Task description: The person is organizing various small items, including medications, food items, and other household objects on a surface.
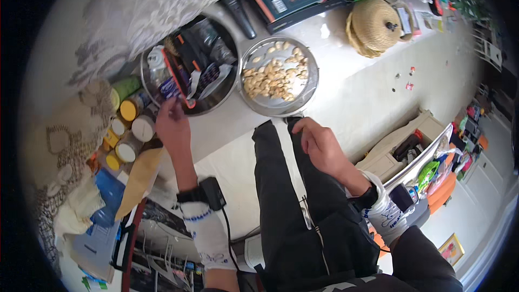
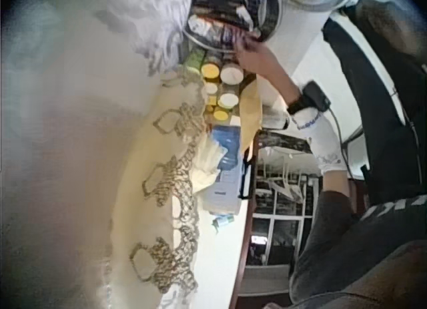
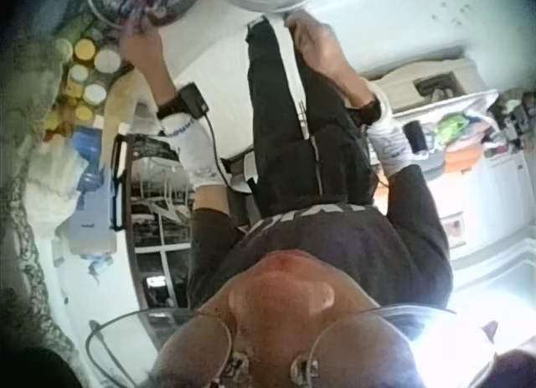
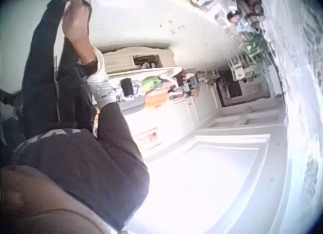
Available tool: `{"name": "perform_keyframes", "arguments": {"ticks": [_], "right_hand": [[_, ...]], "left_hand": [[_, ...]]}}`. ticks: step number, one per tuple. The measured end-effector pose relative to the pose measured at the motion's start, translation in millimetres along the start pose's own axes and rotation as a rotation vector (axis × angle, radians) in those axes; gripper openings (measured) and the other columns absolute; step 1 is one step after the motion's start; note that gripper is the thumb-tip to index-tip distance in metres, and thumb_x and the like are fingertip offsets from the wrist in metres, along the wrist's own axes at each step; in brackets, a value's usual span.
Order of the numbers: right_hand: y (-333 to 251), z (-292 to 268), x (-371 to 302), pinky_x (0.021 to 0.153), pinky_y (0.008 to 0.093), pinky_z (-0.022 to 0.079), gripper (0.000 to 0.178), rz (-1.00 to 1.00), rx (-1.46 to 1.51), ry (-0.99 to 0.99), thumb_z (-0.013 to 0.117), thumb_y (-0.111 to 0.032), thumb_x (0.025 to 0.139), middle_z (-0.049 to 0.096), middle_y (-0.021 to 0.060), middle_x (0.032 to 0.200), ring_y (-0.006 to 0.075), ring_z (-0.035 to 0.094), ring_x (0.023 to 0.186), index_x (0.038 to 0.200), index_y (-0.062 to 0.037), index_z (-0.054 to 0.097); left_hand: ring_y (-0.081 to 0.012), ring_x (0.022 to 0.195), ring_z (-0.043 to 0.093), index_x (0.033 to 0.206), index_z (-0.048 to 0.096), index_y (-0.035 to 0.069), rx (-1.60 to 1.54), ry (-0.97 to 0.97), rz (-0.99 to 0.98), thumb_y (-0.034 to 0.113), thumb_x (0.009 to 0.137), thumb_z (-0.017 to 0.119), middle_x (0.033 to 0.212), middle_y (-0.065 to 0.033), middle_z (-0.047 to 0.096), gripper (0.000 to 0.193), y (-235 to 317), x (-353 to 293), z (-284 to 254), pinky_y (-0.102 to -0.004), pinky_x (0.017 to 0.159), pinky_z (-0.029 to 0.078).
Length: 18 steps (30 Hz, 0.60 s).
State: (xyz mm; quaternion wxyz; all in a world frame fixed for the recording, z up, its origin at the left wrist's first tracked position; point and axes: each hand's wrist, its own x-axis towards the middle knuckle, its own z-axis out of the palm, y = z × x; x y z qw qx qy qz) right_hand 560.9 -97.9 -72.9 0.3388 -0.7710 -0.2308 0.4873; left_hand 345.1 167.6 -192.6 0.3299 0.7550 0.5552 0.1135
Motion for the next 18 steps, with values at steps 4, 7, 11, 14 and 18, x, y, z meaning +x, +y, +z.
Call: {"name": "perform_keyframes", "arguments": {"ticks": [4, 7, 11, 14, 18], "right_hand": [[28, -3, -13, 0.066, 0.0317, 0.048, 0.045, 0.046, 0.089, 0.061, 0.037, 0.018, 0.076, 0.06, 0.013, 0.085, 0.0228, 0.057, 0.071, 0.11, -0.0001, 0.06], [43, 2, -28, 0.068, 0.0299, 0.049, 0.047, 0.049, 0.136, 0.134, 0.038, 0.017, 0.075, 0.061, 0.0123, 0.092, 0.0193, 0.057, 0.073, 0.113, -0.0005, 0.061], [36, 5, -46, 0.07, 0.0283, 0.049, 0.044, 0.206, 0.155, 0.087, 0.041, 0.014, 0.077, 0.062, 0.0115, 0.095, 0.0159, 0.059, 0.078, 0.115, 0.0003, 0.06], [45, 5, -56, 0.068, 0.0281, 0.049, 0.041, 0.187, 0.137, 0.105, 0.043, 0.013, 0.08, 0.063, 0.011, 0.095, 0.0148, 0.059, 0.077, 0.116, 0.0003, 0.059], [54, -12, -60, 0.068, 0.0284, 0.05, 0.036, 0.183, 0.127, 0.093, 0.045, 0.01, 0.085, 0.065, 0.0109, 0.097, 0.0164, 0.062, 0.079, 0.116, -0.0005, 0.06]], "left_hand": [[-0.0212, 0.075, 0.067, 0.107, 0.068, 0.002, -0.019, -0.007, -0.025, -0.003, 0.082, 0.058, 0.093, -0.0111, 0.07, 0.027, 25, -49, -4, -0.0303, 0.066, 0.053], [-0.0178, 0.074, 0.065, 0.104, 0.068, 0.003, -0.096, -0.058, -0.163, -0.005, 0.081, 0.054, 0.096, -0.0083, 0.07, 0.028, 38, -81, -7, -0.0282, 0.064, 0.051], [-0.014, 0.073, 0.064, 0.102, 0.067, 0.004, -0.098, -0.116, -0.266, -0.005, 0.082, 0.054, 0.095, -0.0063, 0.07, 0.026, 38, -118, 1, -0.0268, 0.063, 0.05], [-0.0132, 0.072, 0.063, 0.103, 0.066, 0.004, -0.258, -0.282, -0.304, -0.006, 0.083, 0.053, 0.093, -0.0053, 0.07, 0.025, 47, -147, 21, -0.0254, 0.063, 0.05], [-0.0132, 0.075, 0.063, 0.104, 0.065, 0.002, -0.394, -0.489, -0.371, -0.007, 0.085, 0.054, 0.093, -0.0062, 0.07, 0.024, 82, -171, 48, -0.025, 0.065, 0.051]]}}
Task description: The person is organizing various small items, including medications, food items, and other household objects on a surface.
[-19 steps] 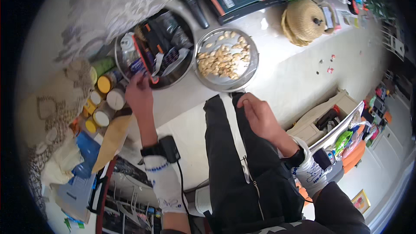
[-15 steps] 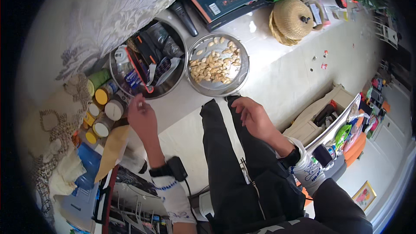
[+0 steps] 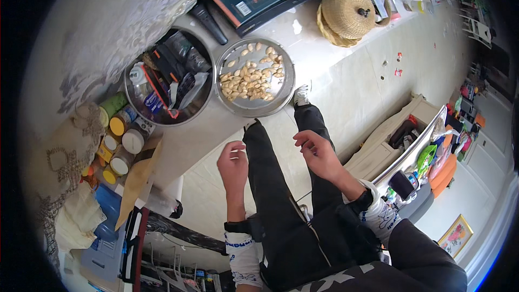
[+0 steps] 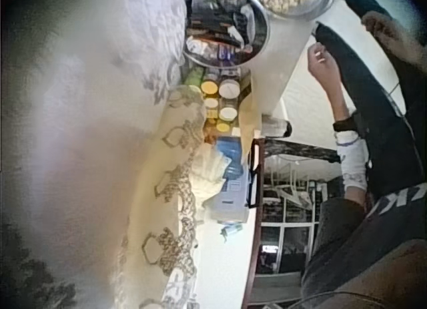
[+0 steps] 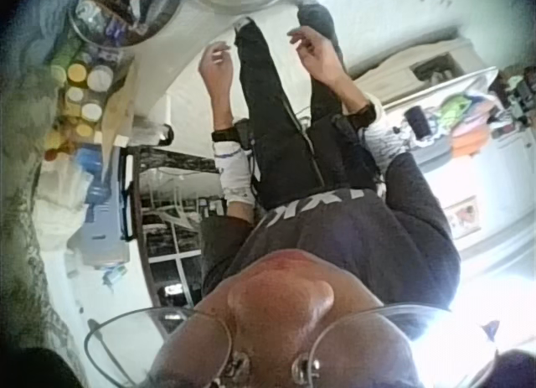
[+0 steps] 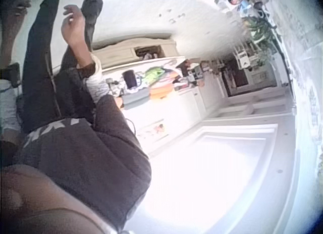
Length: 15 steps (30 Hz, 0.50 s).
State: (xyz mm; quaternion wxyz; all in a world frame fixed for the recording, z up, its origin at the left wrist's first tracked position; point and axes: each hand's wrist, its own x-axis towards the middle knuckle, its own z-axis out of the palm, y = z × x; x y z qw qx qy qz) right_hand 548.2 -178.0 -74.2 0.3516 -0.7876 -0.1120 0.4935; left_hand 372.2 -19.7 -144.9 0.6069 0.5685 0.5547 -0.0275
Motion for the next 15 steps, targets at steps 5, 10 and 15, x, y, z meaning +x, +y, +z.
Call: {"name": "perform_keyframes", "arguments": {"ticks": [5, 10, 15], "right_hand": [[11, -32, 6, 0.066, 0.03, 0.05, 0.035, -0.012, 0.0, 0.014, 0.044, 0.008, 0.087, 0.065, 0.0103, 0.097, 0.0189, 0.063, 0.08, 0.116, -0.0025, 0.06], [28, -94, 10, 0.066, 0.0285, 0.047, 0.037, -0.002, 0.039, -0.06, 0.045, 0.008, 0.083, 0.063, 0.0074, 0.095, 0.0135, 0.057, 0.074, 0.116, -0.0034, 0.059], [50, -183, 9, 0.067, 0.0315, 0.049, 0.035, -0.001, 0.073, -0.036, 0.046, 0.005, 0.083, 0.065, 0.0103, 0.091, 0.0178, 0.061, 0.074, 0.113, -0.0032, 0.061]], "left_hand": [[-0.013, 0.076, 0.063, 0.109, 0.066, 0.001, -0.093, -0.103, 0.053, -0.005, 0.087, 0.055, 0.096, -0.0083, 0.07, 0.024, 28, 4, 52, -0.026, 0.069, 0.053], [-0.0157, 0.076, 0.062, 0.118, 0.065, 0.002, 0.047, -0.021, 0.268, -0.004, 0.083, 0.059, 0.096, -0.0104, 0.068, 0.036, 88, 19, 119, -0.029, 0.071, 0.053], [-0.0211, 0.079, 0.058, 0.122, 0.063, 0.003, 0.261, 0.003, 0.505, -0.001, 0.081, 0.061, 0.094, -0.0104, 0.064, 0.041, 170, 48, 193, -0.0341, 0.074, 0.049]]}}
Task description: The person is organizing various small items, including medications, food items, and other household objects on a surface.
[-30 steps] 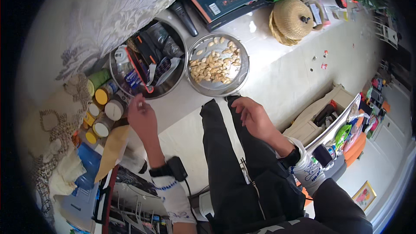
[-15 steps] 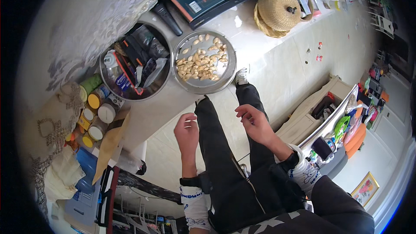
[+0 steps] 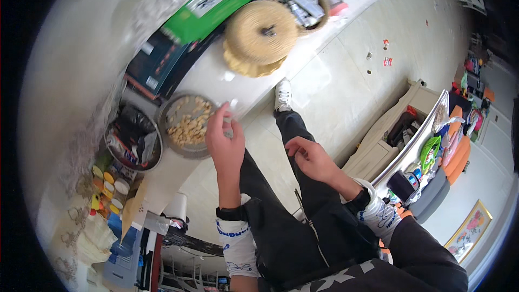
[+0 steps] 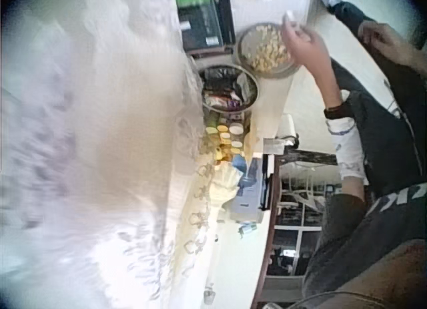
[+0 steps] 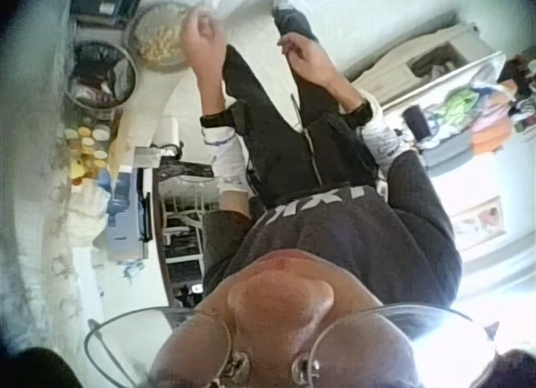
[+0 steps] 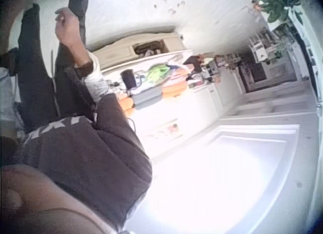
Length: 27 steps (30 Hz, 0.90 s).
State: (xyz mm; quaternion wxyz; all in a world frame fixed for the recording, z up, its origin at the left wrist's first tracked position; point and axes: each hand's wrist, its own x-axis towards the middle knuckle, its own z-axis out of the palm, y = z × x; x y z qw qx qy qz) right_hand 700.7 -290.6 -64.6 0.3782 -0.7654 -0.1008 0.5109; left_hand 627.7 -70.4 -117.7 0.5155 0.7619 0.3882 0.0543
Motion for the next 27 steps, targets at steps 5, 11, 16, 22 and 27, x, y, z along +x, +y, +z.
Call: {"name": "perform_keyframes", "arguments": {"ticks": [5, 11, 16, 22, 27], "right_hand": [[37, -94, -11, 0.07, 0.0317, 0.05, 0.03, 0.047, 0.08, 0.111, 0.047, 0.004, 0.084, 0.066, 0.0107, 0.088, 0.0192, 0.062, 0.076, 0.11, -0.0018, 0.061], [69, -174, -23, 0.07, 0.0335, 0.051, 0.028, 0.114, 0.12, 0.185, 0.047, 0.004, 0.086, 0.067, 0.0114, 0.087, 0.0203, 0.064, 0.078, 0.109, -0.0007, 0.061], [81, -198, -22, 0.068, 0.0331, 0.051, 0.027, 0.135, 0.147, 0.202, 0.046, 0.005, 0.086, 0.067, 0.0111, 0.084, 0.0196, 0.064, 0.077, 0.108, 0.0001, 0.061], [76, -194, -7, 0.068, 0.0307, 0.049, 0.026, 0.113, 0.195, 0.172, 0.046, 0.005, 0.087, 0.065, 0.0089, 0.082, 0.0168, 0.061, 0.074, 0.107, -0.0004, 0.062], [63, -181, 7, 0.069, 0.0294, 0.049, 0.023, 0.09, 0.203, 0.121, 0.047, 0.004, 0.089, 0.064, 0.0077, 0.082, 0.0148, 0.059, 0.073, 0.106, -0.0006, 0.062]], "left_hand": [[-0.0306, 0.087, 0.062, 0.129, 0.058, 0.004, 0.329, 0.125, 0.186, 0.014, 0.085, 0.069, 0.099, -0.0149, 0.065, 0.046, 85, 79, 61, -0.0424, 0.079, 0.049], [-0.0339, 0.086, 0.068, 0.114, 0.062, 0.005, 0.589, 0.055, 0.098, 0.031, 0.087, 0.07, 0.093, -0.0174, 0.07, 0.038, 107, 138, 108, -0.0456, 0.076, 0.051], [-0.0299, 0.07, 0.068, 0.096, 0.066, 0.006, 0.537, 0.113, 0.036, 0.023, 0.079, 0.074, 0.074, -0.0118, 0.069, 0.026, 104, 149, 115, -0.0418, 0.066, 0.051], [-0.021, 0.066, 0.064, 0.095, 0.068, 0.003, 0.536, 0.147, 0.007, 0.02, 0.075, 0.074, 0.073, -0.0095, 0.067, 0.028, 116, 145, 112, -0.0345, 0.068, 0.051], [-0.0153, 0.061, 0.054, 0.09, 0.065, 0.002, 0.479, 0.199, -0.009, 0.014, 0.072, 0.073, 0.068, -0.0049, 0.059, 0.022, 132, 116, 86, -0.0296, 0.062, 0.046]]}}
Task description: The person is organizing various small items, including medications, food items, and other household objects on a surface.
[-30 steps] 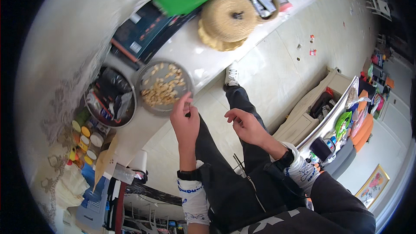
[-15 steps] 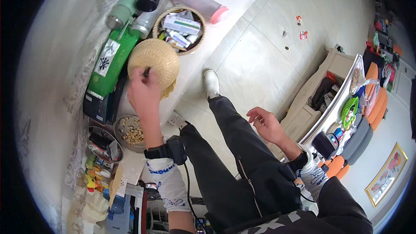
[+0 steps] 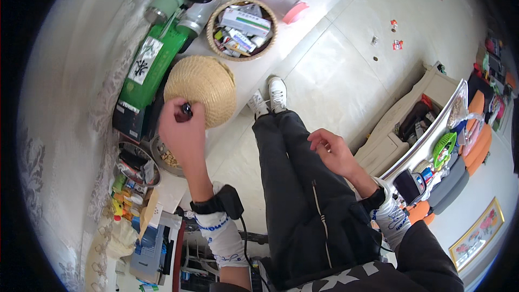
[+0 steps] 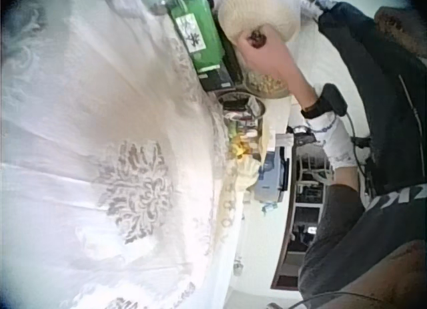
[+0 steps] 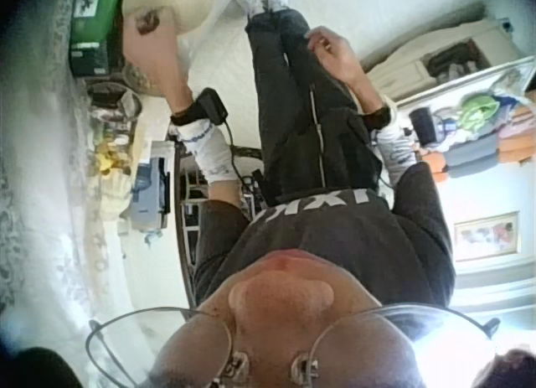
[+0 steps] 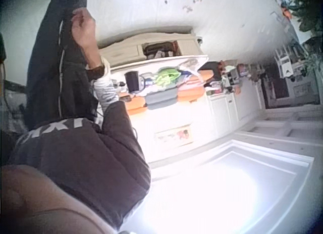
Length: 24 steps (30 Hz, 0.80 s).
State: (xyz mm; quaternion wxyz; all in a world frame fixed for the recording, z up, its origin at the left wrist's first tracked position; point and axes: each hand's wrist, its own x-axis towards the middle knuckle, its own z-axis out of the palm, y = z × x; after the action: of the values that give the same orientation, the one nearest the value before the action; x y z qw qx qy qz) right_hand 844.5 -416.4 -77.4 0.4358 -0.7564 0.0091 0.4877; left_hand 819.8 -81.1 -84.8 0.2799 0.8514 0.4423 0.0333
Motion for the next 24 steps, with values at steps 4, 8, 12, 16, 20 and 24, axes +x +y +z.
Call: {"name": "perform_keyframes", "arguments": {"ticks": [4, 8, 12, 16, 20, 24], "right_hand": [[-6, 17, 9, 0.068, 0.0284, 0.048, 0.022, 0.0, 0.0, -0.045, 0.048, 0.005, 0.089, 0.064, 0.0072, 0.082, 0.0138, 0.057, 0.072, 0.106, -0.0002, 0.061], [-19, 34, 17, 0.068, 0.0278, 0.047, 0.022, -0.004, -0.04, -0.098, 0.049, 0.005, 0.089, 0.063, 0.0069, 0.082, 0.0133, 0.056, 0.072, 0.107, 0.0001, 0.061], [-33, 47, 27, 0.067, 0.0275, 0.047, 0.023, -0.013, -0.081, -0.124, 0.049, 0.006, 0.088, 0.063, 0.0068, 0.083, 0.013, 0.056, 0.072, 0.107, 0.0002, 0.061], [-41, 62, 39, 0.067, 0.0273, 0.047, 0.024, -0.053, -0.112, -0.11, 0.047, 0.007, 0.088, 0.063, 0.0072, 0.084, 0.0127, 0.056, 0.072, 0.107, 0.0005, 0.061], [-55, 82, 52, 0.069, 0.0272, 0.048, 0.028, -0.027, -0.172, -0.152, 0.047, 0.006, 0.087, 0.065, 0.0036, 0.087, 0.012, 0.059, 0.078, 0.109, -0.0037, 0.062], [-67, 102, 62, 0.068, 0.0273, 0.048, 0.03, -0.073, -0.198, -0.144, 0.048, 0.006, 0.086, 0.065, 0.0045, 0.091, 0.0126, 0.059, 0.078, 0.11, -0.0038, 0.062]], "left_hand": [[-0.0138, 0.06, 0.048, 0.087, 0.064, 0.001, -0.056, 0.037, -0.085, 0.01, 0.07, 0.072, 0.067, -0.0033, 0.053, 0.021, -33, -29, -30, -0.0275, 0.059, 0.042], [-0.0148, 0.06, 0.049, 0.088, 0.064, 0.001, -0.016, 0.03, -0.178, 0.009, 0.07, 0.071, 0.069, -0.0042, 0.054, 0.021, -86, -48, -45, -0.0294, 0.059, 0.043], [-0.0142, 0.065, 0.058, 0.09, 0.065, -0.001, 0.1, 0.016, -0.169, 0.011, 0.074, 0.071, 0.074, -0.0071, 0.064, 0.021, -136, -56, -38, -0.0298, 0.064, 0.048], [-0.0199, 0.067, 0.063, 0.093, 0.067, 0.0, 0.08, 0.0, -0.207, 0.014, 0.073, 0.071, 0.076, -0.0114, 0.066, 0.024, -157, -54, -27, -0.0333, 0.067, 0.051], [-0.0276, 0.075, 0.064, 0.091, 0.066, 0.003, 0.113, -0.046, -0.197, 0.012, 0.072, 0.07, 0.084, -0.0117, 0.066, 0.021, -168, -49, -20, -0.0377, 0.071, 0.052], [-0.0321, 0.084, 0.065, 0.096, 0.065, 0.004, 0.141, -0.126, -0.224, 0.012, 0.074, 0.071, 0.093, -0.0139, 0.067, 0.024, -165, -45, -11, -0.0412, 0.075, 0.052]]}}
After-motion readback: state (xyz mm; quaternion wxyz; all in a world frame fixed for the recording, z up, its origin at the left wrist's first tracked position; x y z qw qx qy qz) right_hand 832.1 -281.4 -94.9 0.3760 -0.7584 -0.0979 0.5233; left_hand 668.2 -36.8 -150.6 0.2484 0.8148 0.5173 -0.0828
